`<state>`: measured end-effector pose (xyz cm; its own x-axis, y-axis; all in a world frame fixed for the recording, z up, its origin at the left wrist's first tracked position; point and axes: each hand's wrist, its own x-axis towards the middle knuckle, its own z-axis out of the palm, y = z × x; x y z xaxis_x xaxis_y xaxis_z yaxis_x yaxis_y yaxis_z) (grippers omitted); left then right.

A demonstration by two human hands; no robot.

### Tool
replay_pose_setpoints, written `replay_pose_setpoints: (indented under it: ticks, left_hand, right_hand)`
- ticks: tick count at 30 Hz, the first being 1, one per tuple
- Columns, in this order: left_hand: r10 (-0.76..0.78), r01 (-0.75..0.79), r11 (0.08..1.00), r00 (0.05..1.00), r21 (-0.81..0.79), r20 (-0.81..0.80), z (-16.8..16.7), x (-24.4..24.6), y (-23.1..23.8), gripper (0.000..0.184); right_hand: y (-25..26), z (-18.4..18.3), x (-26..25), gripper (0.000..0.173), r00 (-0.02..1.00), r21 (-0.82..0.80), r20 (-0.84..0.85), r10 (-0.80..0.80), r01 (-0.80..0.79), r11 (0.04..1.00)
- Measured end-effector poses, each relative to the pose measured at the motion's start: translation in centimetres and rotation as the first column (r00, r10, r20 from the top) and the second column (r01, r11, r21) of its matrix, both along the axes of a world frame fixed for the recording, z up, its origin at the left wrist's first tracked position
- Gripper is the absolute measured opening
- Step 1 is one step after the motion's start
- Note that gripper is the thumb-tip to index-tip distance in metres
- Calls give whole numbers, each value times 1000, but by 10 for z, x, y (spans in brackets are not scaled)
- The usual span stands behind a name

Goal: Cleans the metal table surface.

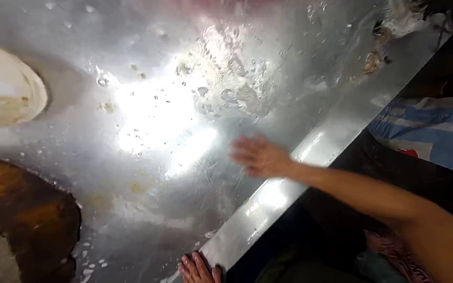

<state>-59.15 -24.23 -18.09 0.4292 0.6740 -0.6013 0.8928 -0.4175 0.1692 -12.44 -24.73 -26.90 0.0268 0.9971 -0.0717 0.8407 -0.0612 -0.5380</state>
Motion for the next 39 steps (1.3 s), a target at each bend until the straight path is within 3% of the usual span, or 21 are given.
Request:
replay_pose_setpoints:
  ticks: [4, 7, 10, 12, 14, 15, 17, 20, 21, 23, 25, 29, 32, 34, 36, 39]
  left_hand:
    - [-169, 158, 985, 969, 75, 178, -16, 39, 15, 78]
    - [-324, 312, 946, 904, 87, 278, -29, 112, 36, 59]
    - [-390, 356, 921, 820, 159, 420, -60, 237, 40, 56]
    - [-367, 341, 928, 763, 150, 532, -67, 308, 49, 53]
    - [-175, 207, 978, 707, 36, 686, -36, 335, 80, 46]
    - [-36, 69, 998, 655, -12, 755, -15, 323, 97, 45]
    - [159, -236, 972, 585, -20, 795, 12, 252, 119, 47]
    - [419, -589, 791, 720, 166, 553, 4, 73, 110, 59]
    - [507, -636, 728, 750, 256, 424, 1, 10, 104, 66]
    - [655, -683, 633, 723, 364, 217, -3, -94, 87, 80]
    - [722, -687, 568, 680, 453, 125, -20, -147, 86, 86]
    - [781, -667, 489, 622, 561, 59, -48, -128, 113, 90]
    - [744, -656, 469, 654, 591, 135, -61, -91, 126, 93]
    - [621, -611, 576, 759, 542, 195, -56, -64, 126, 95]
    - [418, -489, 724, 872, 487, 255, -53, -23, 130, 91]
    - [144, -270, 862, 942, 429, 304, -57, 31, 144, 83]
  right_hand:
    - [-24, -1, 128, 67, 971, -75, 231, -58, 77, 994]
    - [-20, 8, 177, 73, 937, -114, 328, -121, 167, 979]
    - [-22, 20, 159, 71, 859, -87, 351, -372, 425, 901]
    - [-18, 47, 102, 76, 763, -111, 282, -582, 629, 770]
    - [-3, 75, 26, 73, 802, -91, 165, -574, 592, 801]
    - [4, 81, -16, 67, 864, -30, 77, -498, 502, 865]
    - [15, 75, -112, 57, 953, 50, -93, -290, 295, 954]
    - [33, 55, -248, 54, 987, 47, -122, 103, -98, 994]
    - [46, 52, -286, 54, 970, 50, -113, 217, -212, 976]
    - [75, 48, -337, 56, 929, 72, -101, 357, -351, 934]
    - [117, 38, -351, 56, 916, 81, -48, 397, -393, 916]
    - [186, 13, -297, 67, 934, 71, 150, 325, -338, 938]
    - [209, 11, -201, 82, 955, 30, 287, 77, -89, 996]
    - [210, 11, -132, 87, 939, 23, 329, -100, 98, 995]
    - [208, 23, -95, 90, 904, -20, 361, -231, 255, 967]
    - [191, 36, -141, 87, 897, -114, 333, -292, 346, 932]
